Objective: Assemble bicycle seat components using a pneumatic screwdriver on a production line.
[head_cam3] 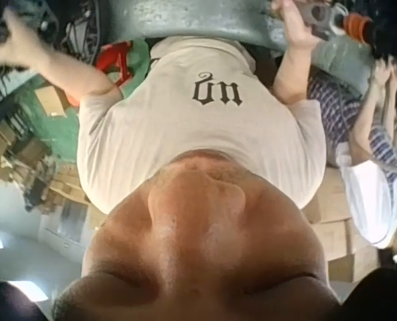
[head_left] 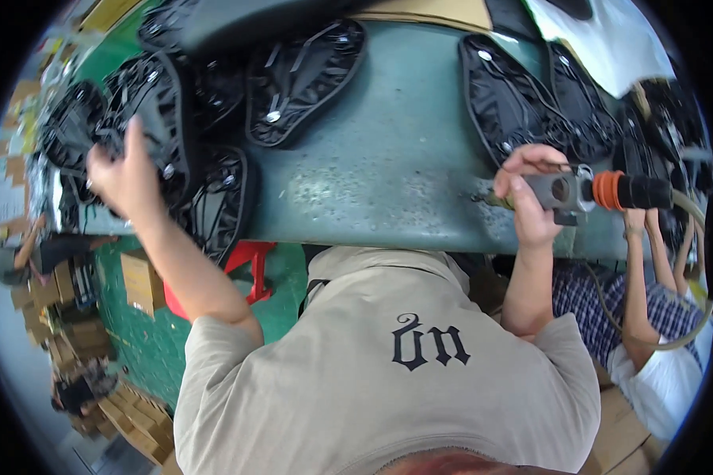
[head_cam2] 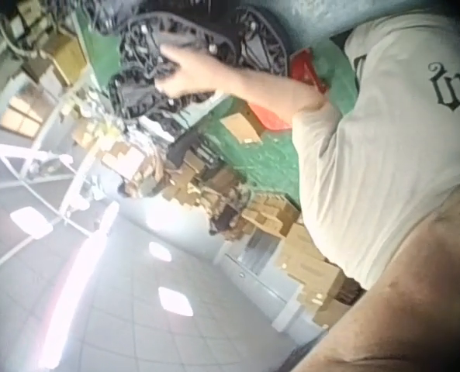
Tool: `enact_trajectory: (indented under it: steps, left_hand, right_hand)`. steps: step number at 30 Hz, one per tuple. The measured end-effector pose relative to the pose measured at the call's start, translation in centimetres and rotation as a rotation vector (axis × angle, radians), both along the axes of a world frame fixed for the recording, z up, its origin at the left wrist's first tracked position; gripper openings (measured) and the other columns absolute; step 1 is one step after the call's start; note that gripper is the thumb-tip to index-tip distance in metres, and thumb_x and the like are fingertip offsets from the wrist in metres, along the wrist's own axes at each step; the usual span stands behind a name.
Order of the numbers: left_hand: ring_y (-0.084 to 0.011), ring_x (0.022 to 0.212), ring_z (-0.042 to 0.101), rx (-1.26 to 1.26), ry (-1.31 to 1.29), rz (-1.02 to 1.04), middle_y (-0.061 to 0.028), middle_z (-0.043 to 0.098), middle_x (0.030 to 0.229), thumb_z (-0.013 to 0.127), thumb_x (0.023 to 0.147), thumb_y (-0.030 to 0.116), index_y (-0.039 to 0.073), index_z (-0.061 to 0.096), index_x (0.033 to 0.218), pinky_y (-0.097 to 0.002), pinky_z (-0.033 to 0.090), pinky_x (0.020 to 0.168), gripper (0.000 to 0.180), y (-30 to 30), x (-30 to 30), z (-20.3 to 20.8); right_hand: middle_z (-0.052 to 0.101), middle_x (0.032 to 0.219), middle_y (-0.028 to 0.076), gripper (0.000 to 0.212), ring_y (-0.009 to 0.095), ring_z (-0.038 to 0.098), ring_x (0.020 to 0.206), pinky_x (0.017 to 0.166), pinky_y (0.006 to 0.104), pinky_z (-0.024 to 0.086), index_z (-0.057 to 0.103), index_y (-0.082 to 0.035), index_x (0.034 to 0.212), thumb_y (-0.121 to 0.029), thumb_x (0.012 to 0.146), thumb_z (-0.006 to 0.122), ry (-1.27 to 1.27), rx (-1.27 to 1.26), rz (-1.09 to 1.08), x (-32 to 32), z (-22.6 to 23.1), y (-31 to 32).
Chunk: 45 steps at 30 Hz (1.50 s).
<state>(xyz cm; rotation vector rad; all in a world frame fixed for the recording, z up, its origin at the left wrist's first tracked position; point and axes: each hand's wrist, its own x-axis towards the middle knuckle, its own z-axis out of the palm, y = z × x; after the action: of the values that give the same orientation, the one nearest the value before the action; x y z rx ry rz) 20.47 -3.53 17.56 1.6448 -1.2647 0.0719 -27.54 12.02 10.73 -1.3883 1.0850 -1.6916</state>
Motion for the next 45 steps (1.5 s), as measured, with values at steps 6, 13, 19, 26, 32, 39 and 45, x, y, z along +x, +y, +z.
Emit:
enact_trajectory:
  steps: [6, 13, 19, 26, 32, 39, 45]
  left_hand:
    - [-0.0158, 0.076, 0.065, -0.266, 0.029, -0.605, -0.0083, 0.068, 0.095, 0.073, 0.09, 0.0, -0.001, 0.066, 0.11, -0.0286, 0.055, 0.071, 0.021, 5.6, -16.5, -2.3]
    - [-0.0515, 0.098, 0.069, 0.748, 0.086, -0.93, -0.0366, 0.069, 0.101, 0.053, 0.1, 0.052, -0.013, 0.054, 0.117, -0.0561, 0.056, 0.088, 0.066, 0.8, -33.4, -10.3]
    - [-0.0413, 0.071, 0.072, 0.868, 0.364, -1.073, -0.0313, 0.07, 0.084, 0.055, 0.091, 0.024, -0.014, 0.055, 0.109, -0.0494, 0.059, 0.073, 0.041, 0.4, -34.7, -13.3]
    - [-0.0475, 0.11, 0.065, 0.762, 0.043, -1.072, -0.0294, 0.069, 0.113, 0.057, 0.097, 0.03, 0.002, 0.059, 0.133, -0.0511, 0.052, 0.094, 0.046, 5.0, -20.2, -11.6]
    - [-0.0492, 0.108, 0.064, 0.971, 0.04, -1.015, -0.0311, 0.069, 0.11, 0.051, 0.105, 0.035, -0.003, 0.059, 0.122, -0.053, 0.05, 0.093, 0.042, 7.2, -19.1, -9.8]
    - [-0.0468, 0.107, 0.065, 0.925, -0.023, -0.997, -0.0299, 0.069, 0.107, 0.056, 0.102, 0.032, -0.004, 0.059, 0.119, -0.0531, 0.051, 0.092, 0.041, 7.3, -19.2, -10.6]
    - [-0.0478, 0.107, 0.064, 0.869, -0.002, -0.987, -0.0296, 0.069, 0.108, 0.057, 0.102, 0.031, -0.004, 0.059, 0.123, -0.0535, 0.05, 0.093, 0.041, 7.7, -19.1, -11.1]
  right_hand:
    - [0.066, 0.109, 0.018, 0.046, 0.02, 0.07, 0.089, 0.079, 0.0308, 0.057, 0.054, 0.004, 0.124, 0.011, 0.083, 0.071, 0.077, 0.043, 0.023, -0.2, -0.3, -0.2]
    - [0.063, 0.111, 0.023, 0.041, 0.018, 0.065, 0.07, 0.066, 0.0307, 0.055, 0.046, -0.003, 0.123, 0.012, 0.088, 0.06, 0.108, -0.035, 0.03, 0.8, -0.4, 0.7]
    - [0.061, 0.106, 0.021, 0.05, 0.019, 0.061, 0.06, 0.057, 0.0329, 0.053, 0.044, 0.003, 0.135, -0.007, 0.091, 0.065, -0.059, 0.029, 0.094, 1.3, 5.9, 2.8]
    - [0.053, 0.112, 0.022, 0.047, 0.019, 0.061, 0.065, 0.063, 0.0391, 0.052, 0.042, 0.0, 0.138, -0.016, 0.095, 0.054, -0.063, -0.193, 0.209, -0.2, 11.8, 0.9]
    - [0.061, 0.102, 0.02, 0.026, 0.024, 0.062, 0.068, 0.069, 0.0444, 0.053, 0.054, 0.0, 0.12, -0.003, 0.094, 0.051, -0.101, -0.179, 0.259, 3.5, 7.1, -8.0]
    - [0.06, 0.099, 0.02, 0.024, 0.024, 0.061, 0.068, 0.069, 0.0458, 0.053, 0.05, -0.001, 0.118, 0.001, 0.094, 0.049, -0.11, -0.129, 0.298, 5.4, 4.4, -11.7]
    - [0.059, 0.1, 0.02, 0.023, 0.025, 0.062, 0.07, 0.068, 0.0462, 0.052, 0.049, 0.0, 0.115, 0.003, 0.093, 0.048, -0.059, -0.1, 0.341, 6.0, 4.4, -12.8]
